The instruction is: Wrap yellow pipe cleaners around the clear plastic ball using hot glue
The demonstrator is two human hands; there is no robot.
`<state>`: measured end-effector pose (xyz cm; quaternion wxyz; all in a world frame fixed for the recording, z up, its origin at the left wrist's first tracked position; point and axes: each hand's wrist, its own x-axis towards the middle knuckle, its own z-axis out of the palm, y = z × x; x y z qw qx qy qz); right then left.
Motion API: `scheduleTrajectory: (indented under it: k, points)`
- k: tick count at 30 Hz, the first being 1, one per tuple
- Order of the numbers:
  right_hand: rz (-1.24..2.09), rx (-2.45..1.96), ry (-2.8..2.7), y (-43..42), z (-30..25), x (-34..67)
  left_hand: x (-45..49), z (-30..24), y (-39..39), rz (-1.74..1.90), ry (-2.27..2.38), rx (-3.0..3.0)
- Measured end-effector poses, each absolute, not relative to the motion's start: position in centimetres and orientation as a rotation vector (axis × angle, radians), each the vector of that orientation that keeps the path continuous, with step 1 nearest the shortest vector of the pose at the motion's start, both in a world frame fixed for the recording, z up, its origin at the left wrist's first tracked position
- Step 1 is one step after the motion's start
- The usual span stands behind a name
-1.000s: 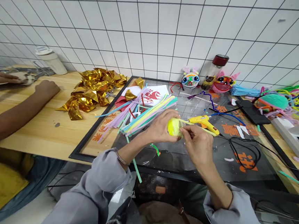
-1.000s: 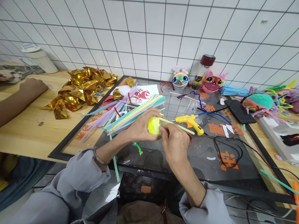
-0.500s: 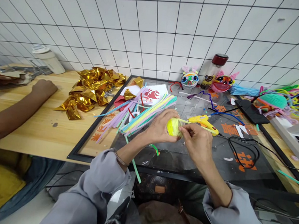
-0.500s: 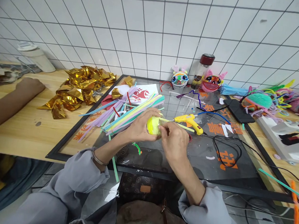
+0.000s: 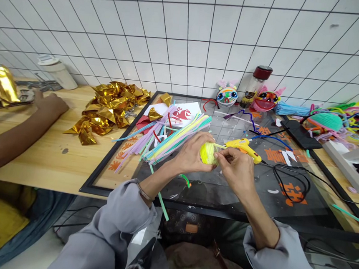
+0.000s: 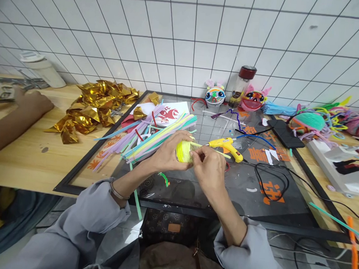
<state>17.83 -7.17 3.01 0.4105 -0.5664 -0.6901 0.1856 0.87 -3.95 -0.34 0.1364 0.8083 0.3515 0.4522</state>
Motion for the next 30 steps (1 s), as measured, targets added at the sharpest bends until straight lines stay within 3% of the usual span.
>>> scheduleTrajectory:
  k: [21, 30]
  points:
    - [0.516, -1.401, -1.698, -7.1, 3.0, 17.9, 0.8, -0.2, -4.0, 1.289, 1.041, 2.338]
    - [0.328, -1.235, -1.789, -8.1, 2.7, 17.8, 0.7, -0.2, -4.0, 1.257, 1.033, 2.312]
